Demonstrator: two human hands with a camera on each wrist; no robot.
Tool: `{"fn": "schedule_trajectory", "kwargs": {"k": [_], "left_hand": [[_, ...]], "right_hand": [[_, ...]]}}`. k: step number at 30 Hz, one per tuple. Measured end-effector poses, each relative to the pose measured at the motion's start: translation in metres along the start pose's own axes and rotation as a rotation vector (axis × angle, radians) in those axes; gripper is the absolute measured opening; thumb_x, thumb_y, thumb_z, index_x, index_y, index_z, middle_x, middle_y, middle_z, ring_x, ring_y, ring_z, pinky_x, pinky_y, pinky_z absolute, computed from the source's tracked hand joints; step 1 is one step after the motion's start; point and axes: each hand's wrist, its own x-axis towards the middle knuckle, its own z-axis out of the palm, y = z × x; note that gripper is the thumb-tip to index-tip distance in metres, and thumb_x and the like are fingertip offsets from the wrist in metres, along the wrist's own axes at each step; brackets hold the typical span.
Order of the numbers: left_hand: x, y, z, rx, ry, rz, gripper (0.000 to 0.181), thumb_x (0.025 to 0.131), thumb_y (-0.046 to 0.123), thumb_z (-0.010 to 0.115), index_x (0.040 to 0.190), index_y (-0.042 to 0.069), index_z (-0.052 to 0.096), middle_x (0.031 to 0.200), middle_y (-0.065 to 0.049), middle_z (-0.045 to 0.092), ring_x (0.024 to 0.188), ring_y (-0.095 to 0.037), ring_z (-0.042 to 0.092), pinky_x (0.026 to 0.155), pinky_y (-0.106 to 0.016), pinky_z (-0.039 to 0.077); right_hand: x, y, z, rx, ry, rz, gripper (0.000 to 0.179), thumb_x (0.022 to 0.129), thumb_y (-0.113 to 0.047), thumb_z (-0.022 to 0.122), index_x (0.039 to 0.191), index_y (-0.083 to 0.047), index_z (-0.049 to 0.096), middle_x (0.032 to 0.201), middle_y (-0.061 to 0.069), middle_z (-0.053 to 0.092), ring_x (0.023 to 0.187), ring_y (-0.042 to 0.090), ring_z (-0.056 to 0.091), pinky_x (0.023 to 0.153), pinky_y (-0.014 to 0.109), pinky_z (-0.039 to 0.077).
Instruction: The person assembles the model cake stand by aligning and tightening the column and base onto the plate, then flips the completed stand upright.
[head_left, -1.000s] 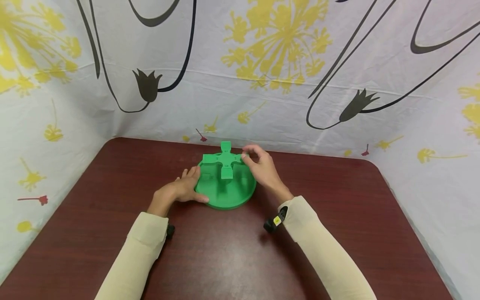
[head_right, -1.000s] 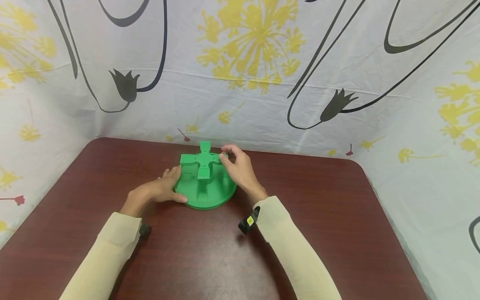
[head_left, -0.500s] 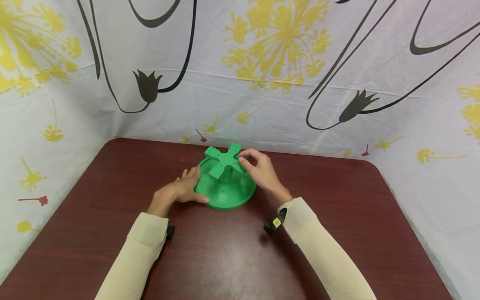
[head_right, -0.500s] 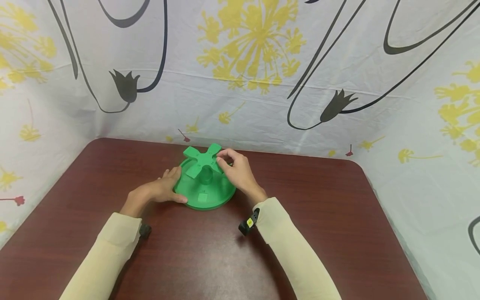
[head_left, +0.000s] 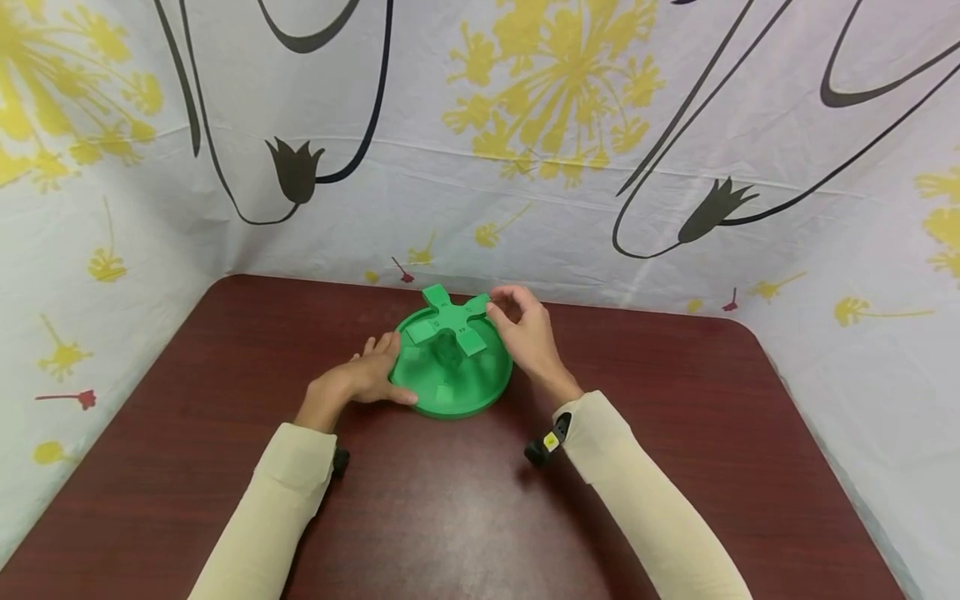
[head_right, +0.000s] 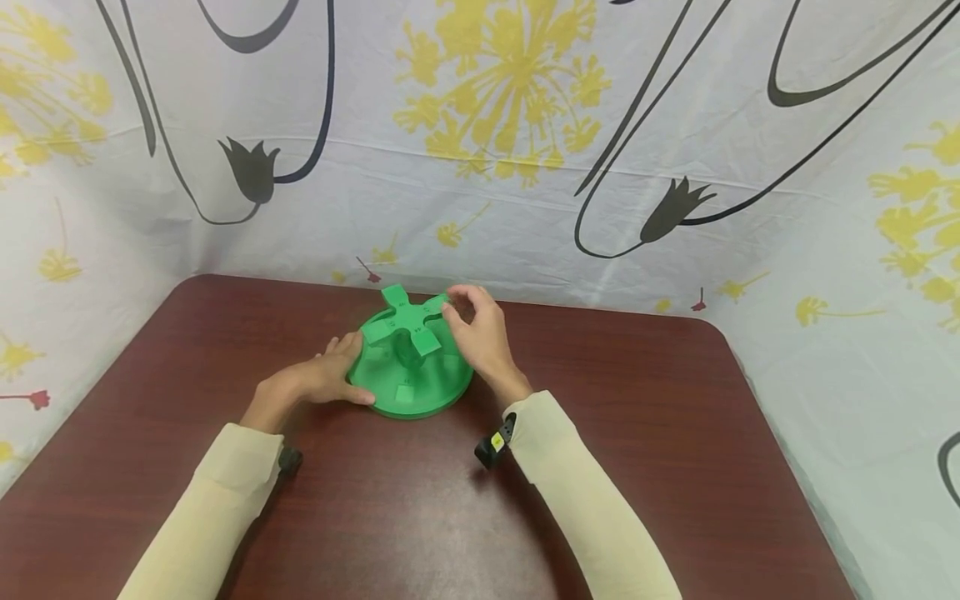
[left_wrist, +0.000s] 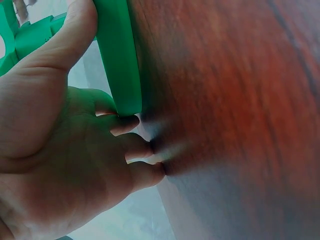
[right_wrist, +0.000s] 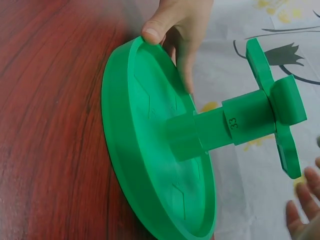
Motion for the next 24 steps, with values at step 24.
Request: {"fn": "schedule_trajectory", "kwargs": {"k": [24], "left_hand": [[-0.0026, 0.0011, -0.0010, 0.000, -0.001, -0.006, 0.112, 0.091, 0.045, 0.070, 0.157, 0.002, -0.010, 0.165, -0.019, -0.012, 0.150, -0.043, -0.012, 0.121, -0.060, 0.003]], "right_hand": [[-0.0022, 0.0034, -0.0031, -0.021, -0.126, 0.003, 0.019, 0.099, -0.019, 0.061, 0.114, -0.011, 0.069, 0.113, 0.006, 0.067, 0.105, 0.021, 0.062, 0.090, 0.040, 0.051]]}}
